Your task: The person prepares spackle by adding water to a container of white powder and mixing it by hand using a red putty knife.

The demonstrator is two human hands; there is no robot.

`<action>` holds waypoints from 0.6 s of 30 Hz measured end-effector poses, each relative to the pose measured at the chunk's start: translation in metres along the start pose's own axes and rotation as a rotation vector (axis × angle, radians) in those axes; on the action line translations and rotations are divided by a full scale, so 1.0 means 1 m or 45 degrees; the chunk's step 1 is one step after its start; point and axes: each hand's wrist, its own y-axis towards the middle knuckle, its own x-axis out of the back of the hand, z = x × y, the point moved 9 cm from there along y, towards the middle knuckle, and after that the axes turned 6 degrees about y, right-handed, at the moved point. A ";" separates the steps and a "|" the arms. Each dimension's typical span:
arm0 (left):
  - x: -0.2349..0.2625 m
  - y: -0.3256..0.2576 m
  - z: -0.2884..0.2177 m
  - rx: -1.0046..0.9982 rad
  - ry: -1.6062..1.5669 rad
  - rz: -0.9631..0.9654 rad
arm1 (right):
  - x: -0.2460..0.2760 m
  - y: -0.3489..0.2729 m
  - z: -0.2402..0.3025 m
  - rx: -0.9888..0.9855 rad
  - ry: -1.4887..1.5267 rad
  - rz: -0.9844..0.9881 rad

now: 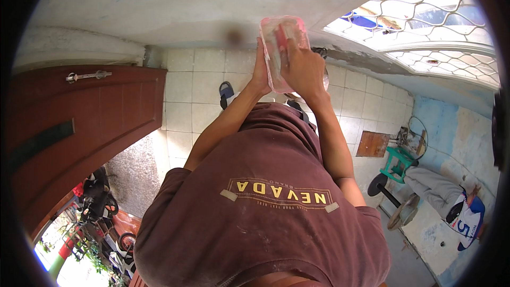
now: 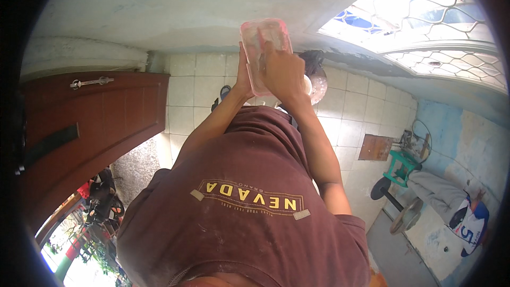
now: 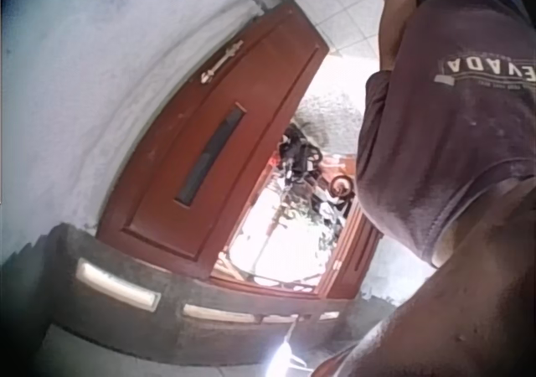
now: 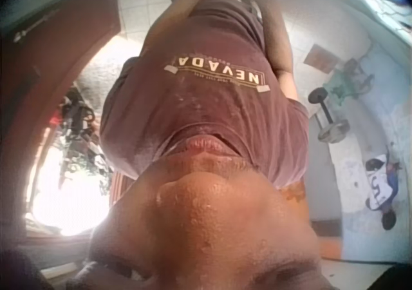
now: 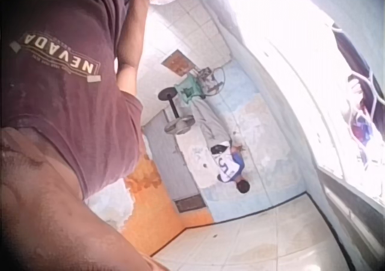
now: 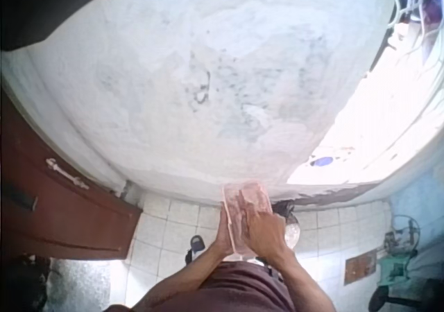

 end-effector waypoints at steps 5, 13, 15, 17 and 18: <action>0.015 -0.001 -0.005 -0.012 -0.128 0.085 | 0.009 -0.007 0.001 0.039 -0.002 0.095; 0.010 -0.001 -0.005 -0.017 -0.037 0.009 | 0.004 0.003 0.001 -0.140 -0.063 0.040; 0.013 -0.004 -0.004 -0.037 0.006 -0.031 | -0.005 -0.007 0.009 -0.010 -0.042 0.092; 0.018 -0.004 -0.004 -0.009 -0.098 0.072 | -0.006 -0.015 0.006 0.074 -0.045 0.082; 0.013 -0.005 -0.005 0.009 -0.151 0.126 | -0.001 -0.013 -0.001 0.004 -0.031 0.072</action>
